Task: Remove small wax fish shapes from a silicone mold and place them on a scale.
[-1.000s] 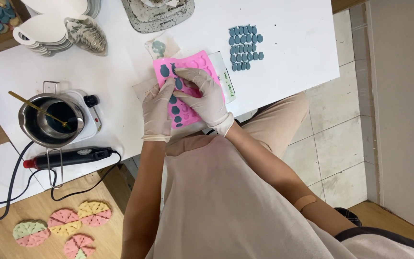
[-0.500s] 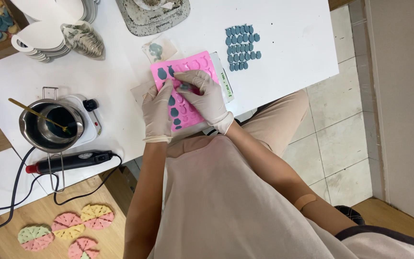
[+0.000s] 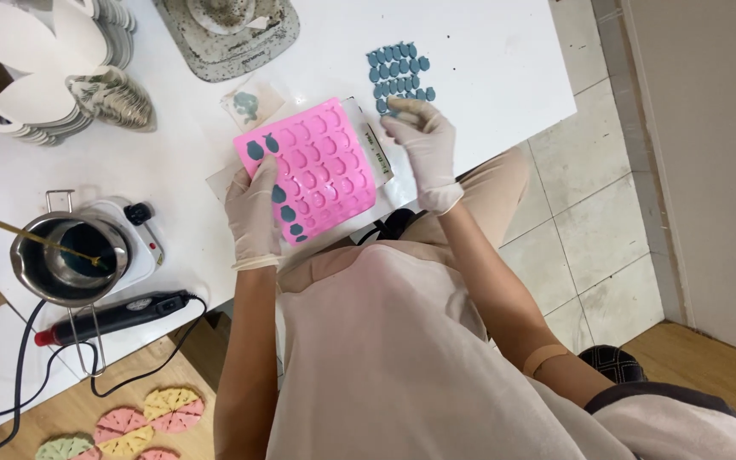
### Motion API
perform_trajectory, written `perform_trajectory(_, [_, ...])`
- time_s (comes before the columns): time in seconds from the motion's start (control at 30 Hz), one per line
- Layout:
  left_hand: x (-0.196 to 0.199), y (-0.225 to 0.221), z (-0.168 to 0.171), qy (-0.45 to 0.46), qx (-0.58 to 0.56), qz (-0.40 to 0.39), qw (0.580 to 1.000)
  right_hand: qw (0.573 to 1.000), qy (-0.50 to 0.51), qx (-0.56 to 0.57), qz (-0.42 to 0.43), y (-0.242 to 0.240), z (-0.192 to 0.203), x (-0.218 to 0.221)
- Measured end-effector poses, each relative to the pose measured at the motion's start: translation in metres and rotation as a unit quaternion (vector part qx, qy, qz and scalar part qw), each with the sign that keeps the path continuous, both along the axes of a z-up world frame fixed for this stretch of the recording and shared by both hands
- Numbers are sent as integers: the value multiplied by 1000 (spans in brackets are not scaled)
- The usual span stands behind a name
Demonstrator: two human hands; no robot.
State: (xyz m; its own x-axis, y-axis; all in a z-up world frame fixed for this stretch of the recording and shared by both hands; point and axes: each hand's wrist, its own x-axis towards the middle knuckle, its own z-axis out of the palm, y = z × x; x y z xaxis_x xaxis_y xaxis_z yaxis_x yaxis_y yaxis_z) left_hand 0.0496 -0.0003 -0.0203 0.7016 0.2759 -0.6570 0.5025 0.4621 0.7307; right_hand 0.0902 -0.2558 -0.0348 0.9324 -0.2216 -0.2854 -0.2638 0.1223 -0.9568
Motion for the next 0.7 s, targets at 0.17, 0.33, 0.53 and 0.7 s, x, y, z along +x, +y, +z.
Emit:
perform_trajectory(0.17, [2,3,3,6,2,-11,1000,992,81,-87,-36,-86,-86,13])
perform_trajectory(0.33, [1,3,5,11,-5,-12,1000,977,53,-207,20,-101,-120,16])
perform_trajectory(0.53, [-1,5,5,2,-16,-11,1000,971,81,-226,22,-99,-127,17])
perform_trajectory(0.7, [0,4,13,5,-29,-12,999,945,98,-311,2,-90,-111,16])
